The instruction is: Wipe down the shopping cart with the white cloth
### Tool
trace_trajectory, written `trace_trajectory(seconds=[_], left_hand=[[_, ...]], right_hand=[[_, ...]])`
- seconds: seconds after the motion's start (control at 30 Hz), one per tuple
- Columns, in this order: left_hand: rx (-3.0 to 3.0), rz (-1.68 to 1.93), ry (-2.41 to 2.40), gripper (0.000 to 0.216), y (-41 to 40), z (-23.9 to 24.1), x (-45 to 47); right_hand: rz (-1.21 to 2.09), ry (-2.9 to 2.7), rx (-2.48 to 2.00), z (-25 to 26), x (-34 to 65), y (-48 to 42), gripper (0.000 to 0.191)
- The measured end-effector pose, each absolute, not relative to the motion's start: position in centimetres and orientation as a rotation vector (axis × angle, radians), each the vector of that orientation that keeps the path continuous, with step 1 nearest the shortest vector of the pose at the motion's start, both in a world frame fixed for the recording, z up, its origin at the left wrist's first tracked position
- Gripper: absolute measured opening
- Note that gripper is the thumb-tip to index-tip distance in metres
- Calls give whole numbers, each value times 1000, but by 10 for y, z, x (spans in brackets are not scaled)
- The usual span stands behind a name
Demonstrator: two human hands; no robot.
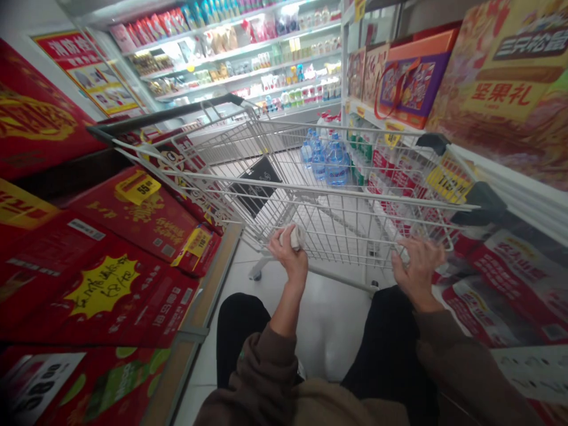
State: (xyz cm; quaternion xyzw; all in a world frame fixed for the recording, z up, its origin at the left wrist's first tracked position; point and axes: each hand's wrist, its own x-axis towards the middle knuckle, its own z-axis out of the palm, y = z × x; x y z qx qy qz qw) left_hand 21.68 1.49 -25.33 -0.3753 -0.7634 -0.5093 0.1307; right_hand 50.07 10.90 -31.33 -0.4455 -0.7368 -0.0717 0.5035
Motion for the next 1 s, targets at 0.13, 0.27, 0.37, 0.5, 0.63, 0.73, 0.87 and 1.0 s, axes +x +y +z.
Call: trace_trajectory(seconds=[0.13, 0.27, 0.37, 0.5, 0.63, 0.73, 0.87, 1.0], left_hand=[[-1242, -1465, -2319, 69, 15, -261, 248], [-1397, -1406, -2319, 71, 12, -269, 258], [-1483, -1369, -2265, 65, 10, -273, 254], [-1585, -1268, -2184, 68, 6, -268, 223], [-1403, -1290, -2106, 67, 5, -246, 162], [-1232, -1347, -2063, 64, 9, -229, 124], [-1272, -1337, -2046, 61, 19, -229, 117], [-1328, -1269, -2105, 61, 21, -255, 136]], right_hand=[[-264, -1667, -1157, -320, 466, 68, 55], [-182, -1907, -957, -305, 418, 49, 52], [-78, -2123, -750, -284, 384, 53, 54], [43, -2095, -665, -262, 354, 68, 59], [102, -1942, -679, -255, 339, 77, 52], [95, -1864, -761, -257, 328, 78, 49], [11, -1948, -940, -263, 315, 77, 44], [-43, -1970, -1034, -267, 313, 83, 28]])
